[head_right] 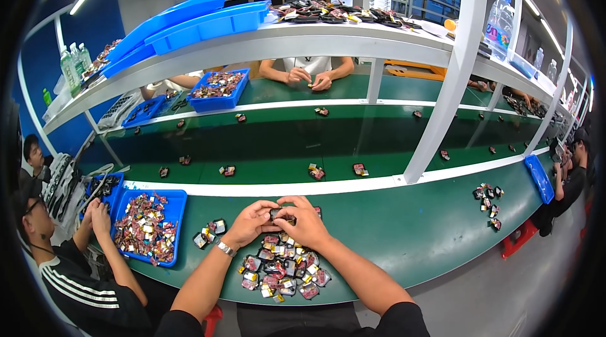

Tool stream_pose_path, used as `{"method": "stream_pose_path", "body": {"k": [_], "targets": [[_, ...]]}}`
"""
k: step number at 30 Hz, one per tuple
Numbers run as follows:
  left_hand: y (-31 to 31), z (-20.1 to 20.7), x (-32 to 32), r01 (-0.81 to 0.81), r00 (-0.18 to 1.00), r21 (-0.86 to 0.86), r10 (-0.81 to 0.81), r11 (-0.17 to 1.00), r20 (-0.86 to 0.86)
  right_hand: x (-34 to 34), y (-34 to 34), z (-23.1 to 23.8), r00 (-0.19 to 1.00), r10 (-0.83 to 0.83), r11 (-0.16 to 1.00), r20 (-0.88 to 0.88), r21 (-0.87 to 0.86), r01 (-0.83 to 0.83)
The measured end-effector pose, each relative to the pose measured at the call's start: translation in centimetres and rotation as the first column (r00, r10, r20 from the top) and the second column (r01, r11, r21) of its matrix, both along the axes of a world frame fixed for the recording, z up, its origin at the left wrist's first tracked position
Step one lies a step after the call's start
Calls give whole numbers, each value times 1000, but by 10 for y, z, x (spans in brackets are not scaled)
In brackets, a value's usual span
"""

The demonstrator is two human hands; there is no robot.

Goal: Sort and assemble small plastic components at a factory conveyor belt.

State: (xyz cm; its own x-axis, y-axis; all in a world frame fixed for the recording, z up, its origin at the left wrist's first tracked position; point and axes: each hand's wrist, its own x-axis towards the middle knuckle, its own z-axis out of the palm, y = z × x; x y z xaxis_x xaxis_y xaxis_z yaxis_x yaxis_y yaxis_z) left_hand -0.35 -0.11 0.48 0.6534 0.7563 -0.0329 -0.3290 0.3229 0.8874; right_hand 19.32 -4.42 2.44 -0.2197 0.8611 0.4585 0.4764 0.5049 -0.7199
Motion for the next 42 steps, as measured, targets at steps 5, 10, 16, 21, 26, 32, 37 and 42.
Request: {"method": "stream_pose_path", "body": {"k": [5, 10, 16, 21, 26, 32, 37, 42], "targets": [[0, -2, 1, -4, 999, 27, 5, 1000, -34, -11, -1, -8, 996, -91, 993, 8, 75, 90], [1, -3, 1, 4, 1000, 31, -3, 1000, -31, -12, -1, -12, 992, -125, 988, 23, 99, 123], [1, -6, -1, 3, 1000, 31, -2, 1000, -23, -12, 0, -15, 995, -97, 992, -7, 74, 97], [1, -8, 1, -15, 1000, 43, 15, 999, -10, -13, 1, -20, 993, -119, 990, -22, 68, 121], [2, -10, 1, -49, 999, 85, 50, 995, -17, -18, -2, -9, 993, -105, 984, -52, 140, 112], [0, -7, 2, -56, 997, 80, 52, 995, 52, -17, -2, -12, 989, -140, 977, -36, 159, 144], [2, -10, 2, -39, 996, 69, 34, 997, 78, -15, -1, -18, 990, -126, 982, -59, 135, 133], [-1, -8, 5, -50, 997, 74, 45, 996, 64, -12, 1, -22, 991, -106, 992, -85, 54, 111]]}}
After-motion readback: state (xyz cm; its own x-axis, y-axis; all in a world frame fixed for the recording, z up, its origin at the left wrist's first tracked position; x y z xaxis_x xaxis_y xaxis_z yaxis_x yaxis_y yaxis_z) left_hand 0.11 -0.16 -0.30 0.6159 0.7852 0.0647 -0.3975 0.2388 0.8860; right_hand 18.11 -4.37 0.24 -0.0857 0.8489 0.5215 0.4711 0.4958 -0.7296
